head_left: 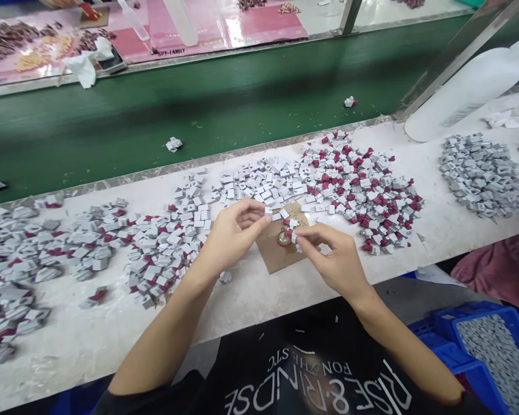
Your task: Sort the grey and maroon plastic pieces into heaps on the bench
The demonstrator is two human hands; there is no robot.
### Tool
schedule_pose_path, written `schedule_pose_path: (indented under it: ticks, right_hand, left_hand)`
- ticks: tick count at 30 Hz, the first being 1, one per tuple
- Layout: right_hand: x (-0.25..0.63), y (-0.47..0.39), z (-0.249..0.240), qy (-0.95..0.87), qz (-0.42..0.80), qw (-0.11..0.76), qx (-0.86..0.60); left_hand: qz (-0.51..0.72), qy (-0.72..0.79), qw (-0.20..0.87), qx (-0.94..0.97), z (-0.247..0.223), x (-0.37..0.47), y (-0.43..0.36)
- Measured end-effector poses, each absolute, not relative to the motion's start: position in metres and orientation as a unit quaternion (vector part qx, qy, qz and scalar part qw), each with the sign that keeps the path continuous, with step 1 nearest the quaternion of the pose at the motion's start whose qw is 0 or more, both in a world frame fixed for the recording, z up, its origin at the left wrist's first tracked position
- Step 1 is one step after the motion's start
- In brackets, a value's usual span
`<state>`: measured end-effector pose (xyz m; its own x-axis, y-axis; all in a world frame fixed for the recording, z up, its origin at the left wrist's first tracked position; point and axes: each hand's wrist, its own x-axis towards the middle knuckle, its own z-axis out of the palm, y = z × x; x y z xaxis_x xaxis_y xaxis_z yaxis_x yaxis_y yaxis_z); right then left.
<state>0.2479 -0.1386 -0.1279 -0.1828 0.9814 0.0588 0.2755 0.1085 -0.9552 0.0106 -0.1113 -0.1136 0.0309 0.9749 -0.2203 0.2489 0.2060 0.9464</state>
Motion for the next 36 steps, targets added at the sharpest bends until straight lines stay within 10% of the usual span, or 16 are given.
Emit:
schedule_pose_path:
  ticks: [14, 36]
  right_hand:
    - [0.247, -0.109, -0.127, -0.432, 0.559, 0.545, -0.451]
    - [0.253, -0.09, -0.107, -0.544, 0.534, 0.462, -0.454]
  left_hand:
    - [0.437, 0.451, 0.644, 0.437, -0.109, 0.044, -0.094]
    - [0.411, 0.442, 0.616, 0.505, -0.104, 0.04, -0.087]
